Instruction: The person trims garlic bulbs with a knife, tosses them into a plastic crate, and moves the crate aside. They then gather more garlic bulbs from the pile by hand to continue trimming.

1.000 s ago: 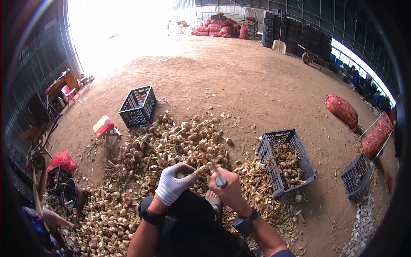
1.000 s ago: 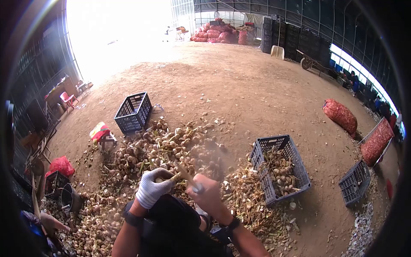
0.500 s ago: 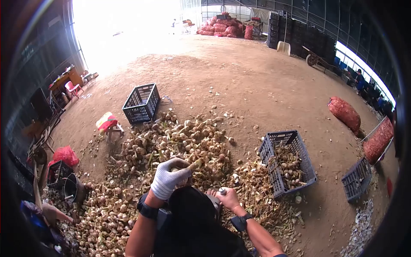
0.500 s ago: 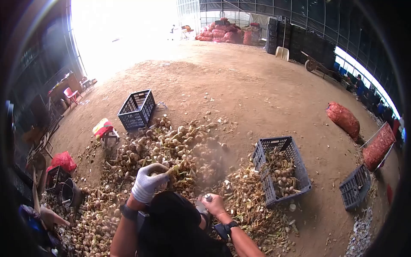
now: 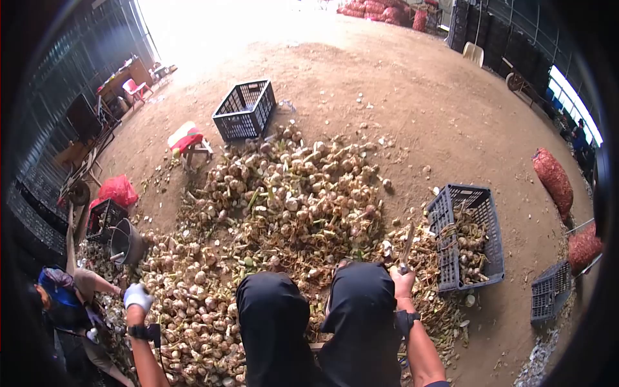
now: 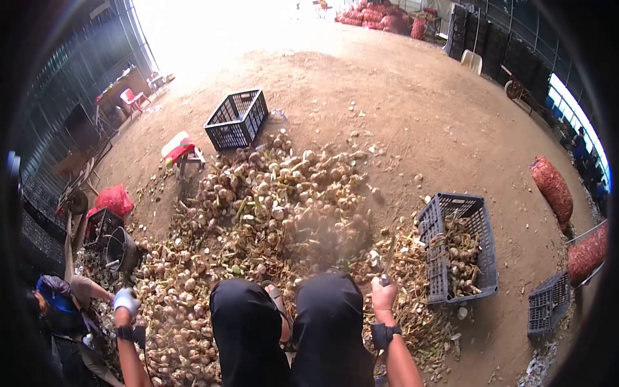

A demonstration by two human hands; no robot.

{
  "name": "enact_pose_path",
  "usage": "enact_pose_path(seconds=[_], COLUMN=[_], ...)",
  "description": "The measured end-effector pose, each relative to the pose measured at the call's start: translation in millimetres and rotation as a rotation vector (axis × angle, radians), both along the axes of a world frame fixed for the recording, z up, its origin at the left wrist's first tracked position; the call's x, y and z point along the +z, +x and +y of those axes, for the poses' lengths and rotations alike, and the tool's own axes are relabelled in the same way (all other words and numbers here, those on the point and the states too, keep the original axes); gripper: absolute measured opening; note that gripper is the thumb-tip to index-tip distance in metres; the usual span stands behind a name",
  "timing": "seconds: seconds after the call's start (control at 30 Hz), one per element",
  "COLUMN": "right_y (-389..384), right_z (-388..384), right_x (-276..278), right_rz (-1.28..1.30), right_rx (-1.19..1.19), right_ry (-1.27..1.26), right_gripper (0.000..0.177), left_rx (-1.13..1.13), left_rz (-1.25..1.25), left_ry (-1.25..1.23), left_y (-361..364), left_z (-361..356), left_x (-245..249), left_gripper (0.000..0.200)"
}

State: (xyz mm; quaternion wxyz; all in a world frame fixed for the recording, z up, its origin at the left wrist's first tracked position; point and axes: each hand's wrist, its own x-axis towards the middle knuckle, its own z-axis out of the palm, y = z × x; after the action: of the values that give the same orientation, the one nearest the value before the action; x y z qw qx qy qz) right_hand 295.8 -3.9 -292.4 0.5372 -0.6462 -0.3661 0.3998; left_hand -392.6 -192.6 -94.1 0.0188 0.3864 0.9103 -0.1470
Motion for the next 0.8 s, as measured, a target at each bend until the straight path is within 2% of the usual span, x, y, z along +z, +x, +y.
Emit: enact_pose_path(seconds=[0.03, 0.07, 0.13, 0.17, 0.2, 0.27, 0.37, 0.43, 0.5, 0.57, 0.63, 0.7, 0.8], right_y=[-2.2, -7.4, -23.7, -29.0, -40.0, -51.0, -57.7, -62.6, -57.0, -46.0, -36.6, -29.0, -26.0], right_z=[1.0, 2.3, 6.5, 11.7, 15.4, 21.0, 22.1, 20.8, 12.4, -2.9, -17.5, -29.7, -36.7], right_x=[0.2, 0.7, -1.3, -16.4, -11.9, -31.3, -58.1, -47.5, -55.1, -65.2, -64.7, -70.4, -71.4], right_rz=[0.006, 0.026, 0.067, 0.137, 0.061, 0.180, 0.152, 0.156, 0.139, 0.146, 0.110, 0.095, 0.060], right_rx=[-0.019, -0.027, -0.009, 0.022, 0.043, 0.082, 0.163, 0.158, 0.166, 0.094, 0.052, 0.029, 0.035], right_ry=[-0.022, -0.048, -0.100, -0.104, -0.171, -0.207, -0.252, -0.303, -0.255, -0.352, -0.443, -0.471, -0.528], right_gripper=[0.019, 0.020, 0.021, 0.022, 0.023, 0.024, 0.023, 0.025, 0.027, 0.027, 0.027, 0.028, 0.028], left_rx=[0.039, 0.046, 0.040, 0.031, -0.071, -0.304, -0.450, -0.636, -0.663, -0.681, -0.596, -0.586, -0.440], left_rz=[0.046, -0.043, -0.301, -0.371, -0.449, -0.411, -0.630, -0.646, -0.672, -0.684, -0.752, -0.692, -0.743], left_ry=[0.073, 0.144, 0.365, 0.394, 0.424, 0.434, 0.403, 0.398, 0.314, 0.277, 0.237, 0.264, 0.274], left_y=[-26.4, -23.1, -8.4, 35.0, 60.8, 107.9, 181.9, 209.8, 227.8, 236.2, 241.9, 248.2, 263.3], left_z=[-20.4, -16.0, 3.7, 36.7, 67.8, 131.8, 220.1, 263.2, 298.6, 325.0, 342.6, 351.4, 349.9], left_x=[-20.8, -29.4, -64.6, -62.9, -76.8, -110.6, -136.9, -167.2, -199.2, -235.5, -267.9, -300.3, -321.1], left_gripper=[0.039, 0.041, 0.044, 0.044, 0.044, 0.048, 0.049, 0.051, 0.055, 0.060, 0.064, 0.067, 0.068])
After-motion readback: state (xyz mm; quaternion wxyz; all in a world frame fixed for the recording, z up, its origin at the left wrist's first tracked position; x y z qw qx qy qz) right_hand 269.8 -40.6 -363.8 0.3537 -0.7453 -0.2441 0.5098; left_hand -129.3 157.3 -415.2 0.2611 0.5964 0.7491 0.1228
